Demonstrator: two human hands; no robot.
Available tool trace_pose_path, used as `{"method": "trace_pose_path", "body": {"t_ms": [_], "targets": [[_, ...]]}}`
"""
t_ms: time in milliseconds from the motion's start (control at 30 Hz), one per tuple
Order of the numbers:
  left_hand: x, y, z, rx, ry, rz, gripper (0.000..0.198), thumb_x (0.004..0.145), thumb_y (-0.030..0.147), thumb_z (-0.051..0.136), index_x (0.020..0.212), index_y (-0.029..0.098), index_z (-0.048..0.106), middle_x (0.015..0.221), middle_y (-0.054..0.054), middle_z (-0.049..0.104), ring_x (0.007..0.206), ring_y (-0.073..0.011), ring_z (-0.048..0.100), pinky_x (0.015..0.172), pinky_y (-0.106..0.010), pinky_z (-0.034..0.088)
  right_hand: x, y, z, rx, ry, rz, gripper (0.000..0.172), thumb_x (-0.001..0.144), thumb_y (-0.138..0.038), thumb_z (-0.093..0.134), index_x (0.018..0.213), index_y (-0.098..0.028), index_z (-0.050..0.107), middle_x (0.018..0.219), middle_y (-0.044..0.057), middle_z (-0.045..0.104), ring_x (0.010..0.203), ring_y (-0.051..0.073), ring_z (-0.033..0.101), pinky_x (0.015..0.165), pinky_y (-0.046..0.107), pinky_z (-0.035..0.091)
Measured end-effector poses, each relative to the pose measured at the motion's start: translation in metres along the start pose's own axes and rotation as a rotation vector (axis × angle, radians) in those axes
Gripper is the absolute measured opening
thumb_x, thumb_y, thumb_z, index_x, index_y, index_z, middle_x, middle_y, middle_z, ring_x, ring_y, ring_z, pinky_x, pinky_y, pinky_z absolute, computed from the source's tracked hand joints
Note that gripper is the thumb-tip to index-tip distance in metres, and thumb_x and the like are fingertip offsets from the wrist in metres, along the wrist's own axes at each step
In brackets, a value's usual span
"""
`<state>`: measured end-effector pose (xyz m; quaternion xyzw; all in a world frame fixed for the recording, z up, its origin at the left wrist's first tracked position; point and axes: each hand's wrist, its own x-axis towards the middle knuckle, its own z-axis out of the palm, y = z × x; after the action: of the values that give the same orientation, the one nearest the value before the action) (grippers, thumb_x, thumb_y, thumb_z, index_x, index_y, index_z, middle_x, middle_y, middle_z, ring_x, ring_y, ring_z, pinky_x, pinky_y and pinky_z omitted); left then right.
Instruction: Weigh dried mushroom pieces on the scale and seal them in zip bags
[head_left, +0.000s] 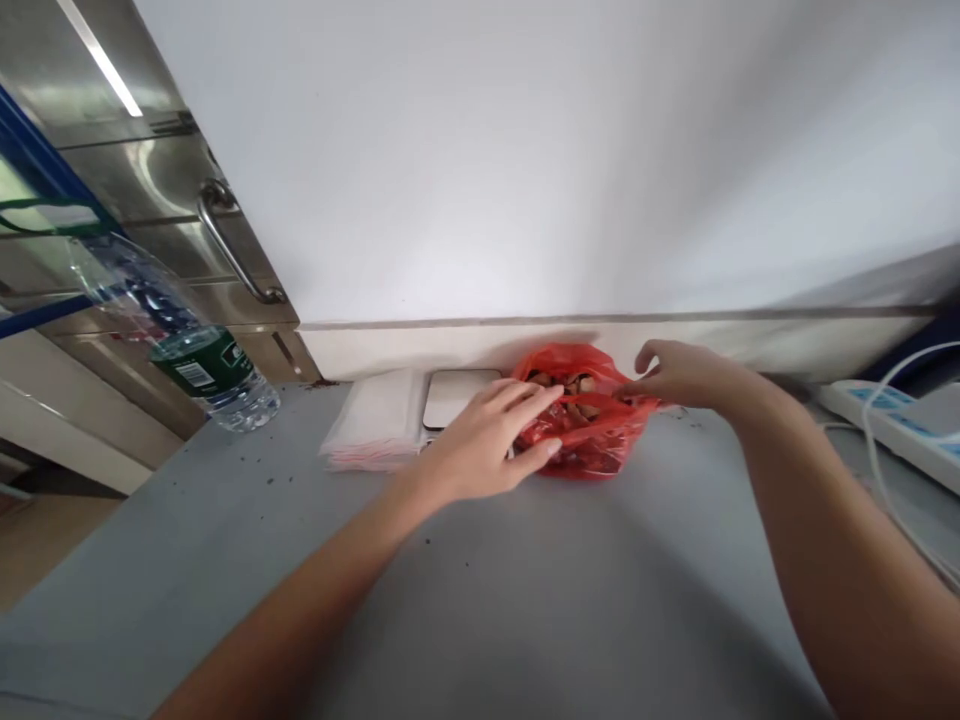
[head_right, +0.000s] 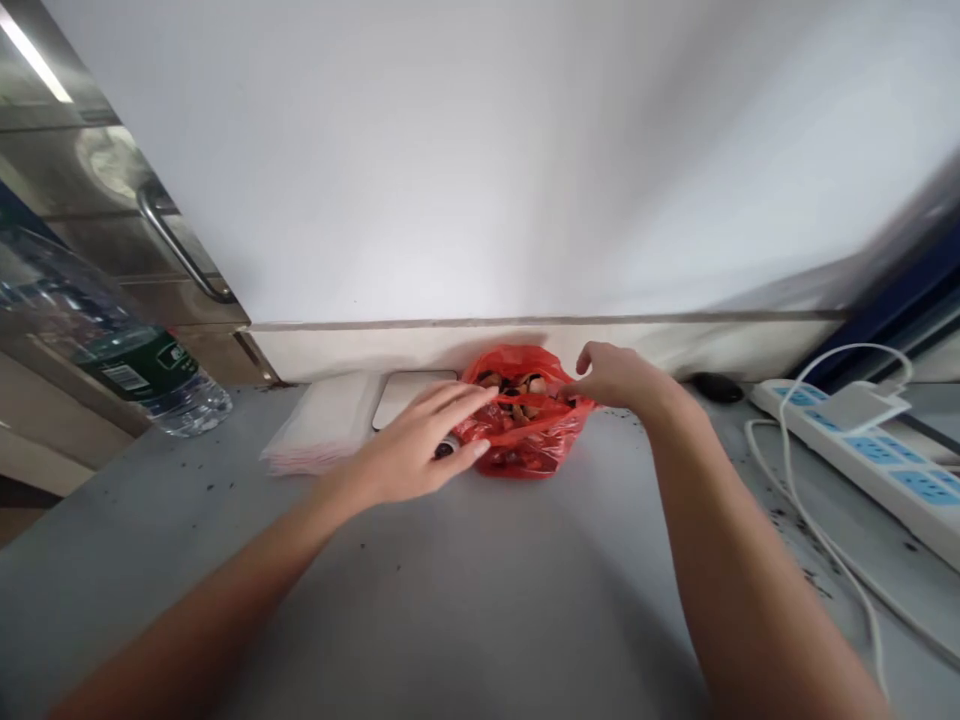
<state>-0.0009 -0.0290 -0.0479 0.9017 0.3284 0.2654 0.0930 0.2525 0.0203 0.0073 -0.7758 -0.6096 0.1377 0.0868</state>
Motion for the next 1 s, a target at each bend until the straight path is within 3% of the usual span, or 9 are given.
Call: {"method": "trace_pose_path", "body": {"t_ms": [100, 200, 333, 400, 533, 600, 667, 833, 1000], "targets": [[0.005, 0.011, 0.019, 0.001, -0.006, 0.122, 0.031, 0.105, 0.034, 0.057, 0.123, 0.017, 0.076, 0.127, -0.012, 0.075, 0.132, -0.0297, 0.059, 0.115, -0.046, 0.049, -0.002, 0.003, -0.003, 0.023, 0.007, -0.082, 0.022, 0.066, -0.014, 0.071, 0.068, -0.025, 0.052, 0.069, 0.002, 0.067, 0.064, 0.021, 0.062, 0.055, 0.031, 0.046], [-0.001, 0.016, 0.022, -0.009, 0.064, 0.168, 0.026, 0.105, 0.029, 0.056, 0.106, 0.02, 0.08, 0.109, -0.008, 0.081, 0.132, -0.0299, 0.059, 0.115, -0.047, 0.05, -0.009, 0.006, -0.012, 0.107, 0.069, -0.131, 0.02, 0.069, -0.013, 0.069, 0.065, -0.025, 0.053, 0.068, 0.001, 0.068, 0.063, 0.019, 0.06, 0.054, 0.03, 0.043], [-0.016, 0.016, 0.011, -0.025, 0.051, 0.117, 0.026, 0.106, 0.024, 0.055, 0.116, 0.02, 0.078, 0.116, -0.008, 0.08, 0.14, -0.0299, 0.052, 0.114, -0.047, 0.051, -0.019, 0.007, -0.015, 0.248, 0.14, -0.199, 0.016, 0.078, -0.017, 0.066, 0.067, -0.024, 0.057, 0.068, 0.001, 0.07, 0.063, 0.018, 0.061, 0.054, 0.028, 0.043], [-0.021, 0.014, 0.006, 0.001, 0.021, 0.127, 0.028, 0.105, 0.022, 0.055, 0.125, 0.021, 0.074, 0.124, -0.009, 0.076, 0.136, -0.0275, 0.056, 0.112, -0.043, 0.053, -0.024, 0.006, -0.006, 0.343, 0.191, -0.265, 0.013, 0.08, -0.022, 0.065, 0.069, -0.025, 0.059, 0.071, 0.002, 0.072, 0.063, 0.018, 0.063, 0.055, 0.028, 0.044], [-0.031, 0.009, 0.006, 0.079, 0.13, 0.093, 0.035, 0.102, 0.013, 0.05, 0.13, 0.022, 0.069, 0.135, -0.013, 0.066, 0.12, -0.0229, 0.067, 0.105, -0.039, 0.056, -0.037, 0.009, 0.029, 0.523, 0.509, -0.502, 0.008, 0.08, -0.031, 0.064, 0.077, -0.025, 0.061, 0.077, 0.004, 0.073, 0.068, 0.02, 0.066, 0.063, 0.032, 0.051], [-0.038, 0.007, 0.008, 0.087, 0.186, 0.058, 0.031, 0.101, 0.012, 0.048, 0.122, 0.021, 0.069, 0.125, -0.013, 0.069, 0.11, -0.0213, 0.07, 0.098, -0.035, 0.058, -0.044, 0.014, 0.047, 0.556, 0.754, -0.608, 0.007, 0.085, -0.032, 0.06, 0.081, -0.026, 0.06, 0.072, 0.003, 0.07, 0.067, 0.02, 0.065, 0.064, 0.032, 0.051], [-0.045, 0.003, 0.009, 0.08, 0.191, 0.026, 0.024, 0.099, 0.012, 0.047, 0.107, 0.02, 0.068, 0.103, -0.008, 0.072, 0.093, -0.0192, 0.071, 0.086, -0.031, 0.058, -0.051, 0.02, 0.062, 0.539, 0.888, -0.665, 0.014, 0.089, -0.027, 0.057, 0.075, -0.027, 0.055, 0.063, 0.0, 0.062, 0.059, 0.017, 0.059, 0.058, 0.029, 0.048], [-0.059, -0.008, 0.008, 0.075, 0.085, -0.178, 0.018, 0.092, 0.012, 0.049, 0.088, 0.021, 0.064, 0.068, 0.003, 0.066, 0.056, -0.0133, 0.058, 0.057, -0.024, 0.042, -0.059, 0.029, 0.076, 0.374, 0.788, -0.841, 0.04, 0.094, -0.02, 0.055, 0.058, -0.025, 0.039, 0.049, -0.004, 0.042, 0.043, 0.011, 0.038, 0.044, 0.026, 0.034], [-0.062, -0.013, 0.013, 0.157, -0.008, -0.301, 0.016, 0.089, 0.013, 0.053, 0.087, 0.021, 0.066, 0.063, 0.003, 0.065, 0.054, -0.0143, 0.056, 0.056, -0.026, 0.034, -0.062, 0.03, 0.079, 0.274, 0.747, -0.912, 0.045, 0.096, -0.021, 0.056, 0.055, -0.024, 0.04, 0.047, -0.004, 0.04, 0.041, 0.01, 0.035, 0.042, 0.025, 0.032]]}}
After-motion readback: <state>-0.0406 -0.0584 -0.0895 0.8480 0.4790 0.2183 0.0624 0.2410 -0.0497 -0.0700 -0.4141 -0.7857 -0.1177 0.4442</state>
